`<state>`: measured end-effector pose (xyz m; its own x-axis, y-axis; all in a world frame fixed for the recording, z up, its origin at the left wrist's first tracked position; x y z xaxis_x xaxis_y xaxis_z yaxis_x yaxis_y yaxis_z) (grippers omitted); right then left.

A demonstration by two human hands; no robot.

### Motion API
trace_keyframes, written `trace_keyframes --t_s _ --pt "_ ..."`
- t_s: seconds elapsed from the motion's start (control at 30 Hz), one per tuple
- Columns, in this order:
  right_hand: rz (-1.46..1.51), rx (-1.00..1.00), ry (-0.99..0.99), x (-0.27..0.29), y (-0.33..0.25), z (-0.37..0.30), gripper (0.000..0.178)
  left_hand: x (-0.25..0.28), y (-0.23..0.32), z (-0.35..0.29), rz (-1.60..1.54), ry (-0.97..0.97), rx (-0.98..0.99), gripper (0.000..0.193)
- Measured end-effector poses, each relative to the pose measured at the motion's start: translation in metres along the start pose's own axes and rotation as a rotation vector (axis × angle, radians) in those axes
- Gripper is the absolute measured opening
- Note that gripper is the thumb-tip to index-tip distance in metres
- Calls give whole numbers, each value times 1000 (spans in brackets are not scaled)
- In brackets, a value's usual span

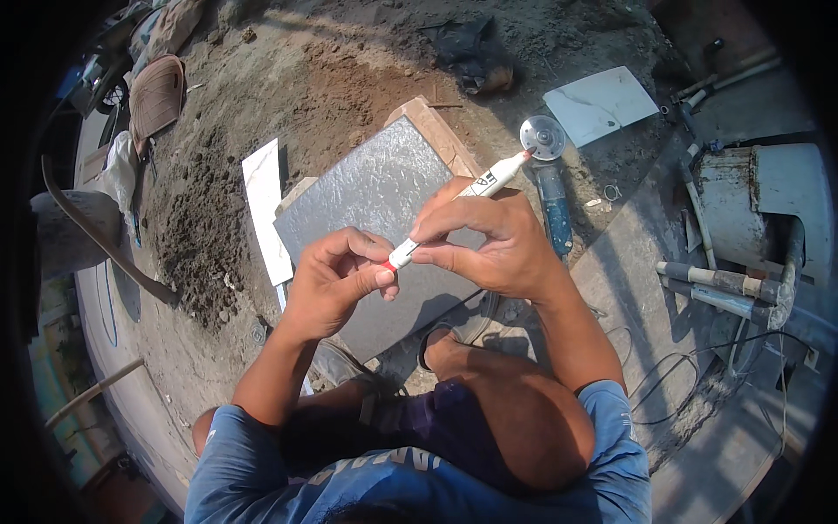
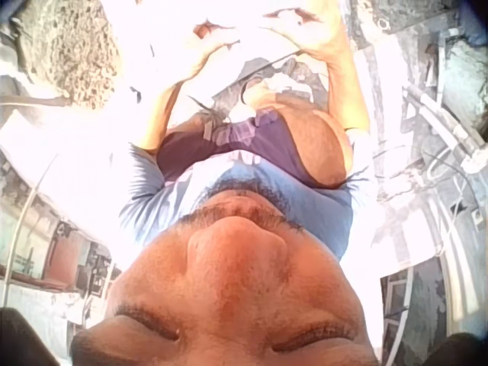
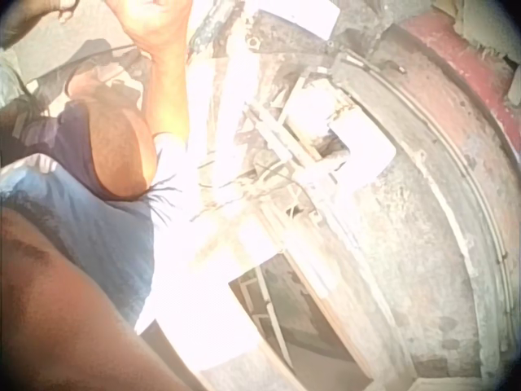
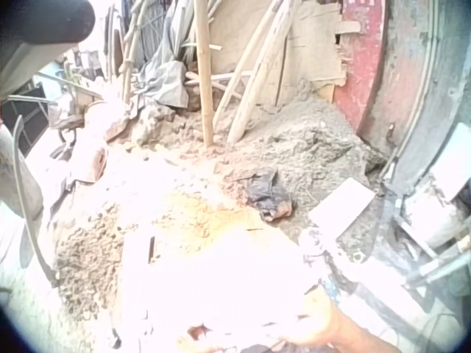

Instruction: The person wipes a stone tile with a cloth, measures it using a measuring tape while marking points with a marker, and aligns a metal ruler across the tile to mark a line.

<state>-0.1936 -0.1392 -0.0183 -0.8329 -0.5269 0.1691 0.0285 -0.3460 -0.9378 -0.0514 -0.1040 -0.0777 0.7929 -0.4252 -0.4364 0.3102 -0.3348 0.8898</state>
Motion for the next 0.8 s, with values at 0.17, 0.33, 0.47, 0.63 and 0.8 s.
trace_keyframes --t_s 0.17,0.33,0.47,0.63,0.8 --pt "-90 116 -21 -12 -16 -2 31 -2 5 -11 38 46 23 8" --pt "-44 130 10 -25 -6 -1 27 1 18 -28 167 162 -67 6" --pt "28 70 116 -25 -11 -9 25 -3 30 -27 217 177 -107 9" --pt "-182 104 352 -6 -16 -20 28 6 14 -4 109 105 -263 26" --pt "43 227 240 -41 -21 0 25 37 20 -34 399 295 -371 48"
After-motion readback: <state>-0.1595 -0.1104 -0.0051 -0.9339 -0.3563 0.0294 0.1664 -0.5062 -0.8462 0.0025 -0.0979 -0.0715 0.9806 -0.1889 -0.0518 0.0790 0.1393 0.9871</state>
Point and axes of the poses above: each hand's wrist, its own z-axis towards the middle knuckle, its own x-axis out of the back of the hand, y = z × x, the point moved 10 cm from there along z, towards the middle knuckle, and after that the axes turned 7 degrees about -y, right-handed, at the moved point
